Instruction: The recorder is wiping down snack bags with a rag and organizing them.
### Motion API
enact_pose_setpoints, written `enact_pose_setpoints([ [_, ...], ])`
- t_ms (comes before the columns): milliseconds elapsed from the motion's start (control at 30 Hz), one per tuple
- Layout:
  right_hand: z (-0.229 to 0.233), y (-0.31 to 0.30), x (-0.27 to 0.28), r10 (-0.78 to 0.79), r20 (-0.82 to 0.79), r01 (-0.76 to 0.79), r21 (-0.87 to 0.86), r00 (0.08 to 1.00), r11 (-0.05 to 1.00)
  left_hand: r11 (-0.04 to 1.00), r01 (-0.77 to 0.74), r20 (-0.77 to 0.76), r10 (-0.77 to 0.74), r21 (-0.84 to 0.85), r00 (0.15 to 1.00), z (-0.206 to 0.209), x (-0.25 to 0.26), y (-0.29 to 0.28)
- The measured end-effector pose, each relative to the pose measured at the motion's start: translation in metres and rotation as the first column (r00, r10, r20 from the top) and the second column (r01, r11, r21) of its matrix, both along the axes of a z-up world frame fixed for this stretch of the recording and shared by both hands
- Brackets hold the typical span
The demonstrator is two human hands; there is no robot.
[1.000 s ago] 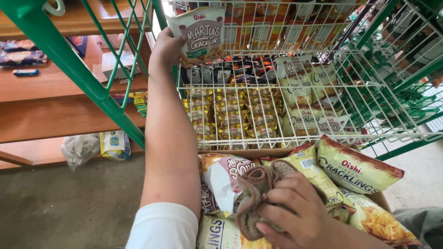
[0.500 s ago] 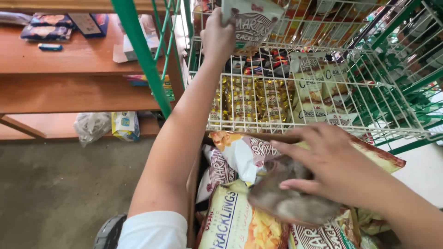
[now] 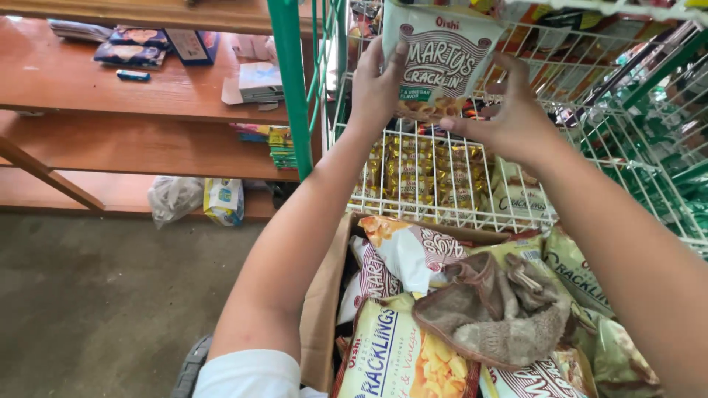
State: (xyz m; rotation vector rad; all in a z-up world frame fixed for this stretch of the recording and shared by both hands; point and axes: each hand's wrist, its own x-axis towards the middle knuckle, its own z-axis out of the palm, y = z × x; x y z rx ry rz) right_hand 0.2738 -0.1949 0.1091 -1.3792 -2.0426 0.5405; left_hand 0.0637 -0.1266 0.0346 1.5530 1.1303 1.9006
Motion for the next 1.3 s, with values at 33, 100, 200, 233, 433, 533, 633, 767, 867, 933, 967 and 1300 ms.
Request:
enact_pose_setpoints([
  [33,0.0,0.009,-0.008,0.0,0.003,0.0,0.004,1.0,1.0,1.0,0.0,0.003,0.0,0.004,1.0,-0.001,0.0,0.005],
  [100,-0.002,0.027,-0.024,-0.075,-0.043,0.065,-0.205,0.996,0.977,0.986,0.162,0.194,-0.164,0.024,0.967,-0.006,0.0,0.013],
  [200,-0.019,0.058,-0.041,-0.015,-0.174,-0.014,-0.162,0.985,0.987,0.997,-0.038,0.183,0.049,-0.067,0.982,-0.01,-0.005,0.045],
  [233,-0.03,0.075,-0.041,-0.004,-0.173,-0.023,-0.154,0.985,0.988,0.997,-0.047,0.185,0.057,-0.059,0.981,-0.007,-0.011,0.05],
  [433,-0.047,0.129,-0.061,-0.017,-0.265,-0.016,-0.122,0.964,0.992,0.953,-0.2,0.187,0.245,-0.229,0.951,-0.013,-0.03,0.092],
  [533,-0.057,0.159,-0.058,0.036,-0.3,-0.054,-0.053,0.953,0.997,0.968,-0.094,0.228,0.147,-0.231,0.963,-0.025,-0.036,0.121],
  [633,-0.072,0.174,-0.058,0.002,-0.226,0.006,0.034,0.974,0.999,0.959,-0.07,0.184,0.123,-0.274,0.975,-0.023,-0.039,0.123],
  [767,-0.045,0.149,-0.092,-0.088,-0.507,-0.091,-0.318,0.857,0.944,0.915,-0.072,-0.056,0.054,-0.397,0.997,-0.038,-0.043,0.154],
  [867,-0.08,0.176,-0.084,-0.022,-0.402,-0.14,-0.368,0.915,0.919,0.834,-0.178,-0.351,-0.021,-0.522,0.936,-0.085,-0.059,0.18],
  [933,-0.104,0.197,-0.072,0.05,0.032,-0.04,-0.261,0.998,0.964,0.781,-0.191,-0.41,-0.091,-0.595,0.908,-0.105,-0.067,0.189],
  [967,-0.104,0.199,-0.073,0.076,-0.084,-0.096,-0.264,0.994,0.96,0.853,-0.162,-0.411,-0.066,-0.496,0.909,-0.107,-0.071,0.193],
  [1300,-0.105,0.186,-0.076,0.194,-0.145,-0.228,-0.28,0.97,0.933,0.78,-0.178,-0.419,-0.117,-0.6,0.901,-0.083,-0.066,0.174],
])
